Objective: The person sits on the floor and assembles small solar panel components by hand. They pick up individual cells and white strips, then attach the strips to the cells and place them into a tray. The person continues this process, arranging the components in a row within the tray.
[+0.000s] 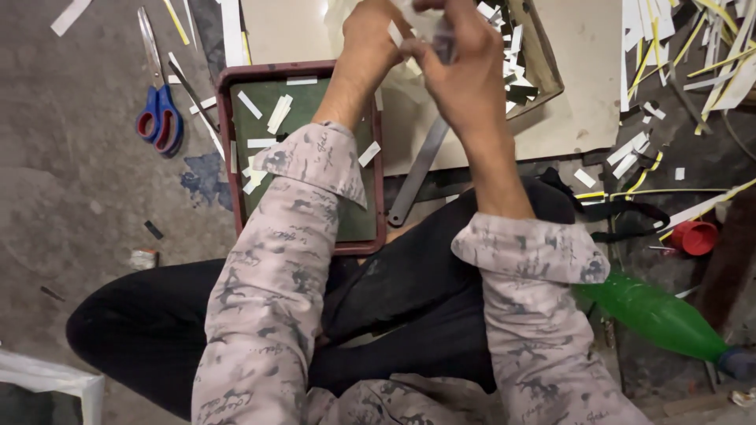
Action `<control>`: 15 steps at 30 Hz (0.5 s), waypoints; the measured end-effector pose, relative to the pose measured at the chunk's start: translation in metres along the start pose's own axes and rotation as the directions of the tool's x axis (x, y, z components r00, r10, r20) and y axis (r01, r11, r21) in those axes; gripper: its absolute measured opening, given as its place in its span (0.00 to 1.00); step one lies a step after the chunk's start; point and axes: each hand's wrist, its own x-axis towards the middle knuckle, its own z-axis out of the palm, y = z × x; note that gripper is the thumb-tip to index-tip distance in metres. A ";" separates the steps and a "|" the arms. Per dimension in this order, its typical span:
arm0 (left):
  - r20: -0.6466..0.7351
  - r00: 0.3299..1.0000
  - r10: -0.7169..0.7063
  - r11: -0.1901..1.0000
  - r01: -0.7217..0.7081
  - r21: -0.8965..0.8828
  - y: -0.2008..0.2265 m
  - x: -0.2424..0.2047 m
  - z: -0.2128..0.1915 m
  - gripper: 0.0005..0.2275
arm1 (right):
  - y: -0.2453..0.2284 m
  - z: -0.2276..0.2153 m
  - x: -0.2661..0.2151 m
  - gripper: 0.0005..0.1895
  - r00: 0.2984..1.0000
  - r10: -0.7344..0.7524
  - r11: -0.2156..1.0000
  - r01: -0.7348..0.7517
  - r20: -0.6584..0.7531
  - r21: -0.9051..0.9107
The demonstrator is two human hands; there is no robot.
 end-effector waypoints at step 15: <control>0.323 0.890 -0.322 0.944 0.327 0.040 0.015 0.014 -0.022 0.07 | 0.056 0.021 -0.004 0.13 0.963 0.017 0.973 -0.077 -0.268 -0.215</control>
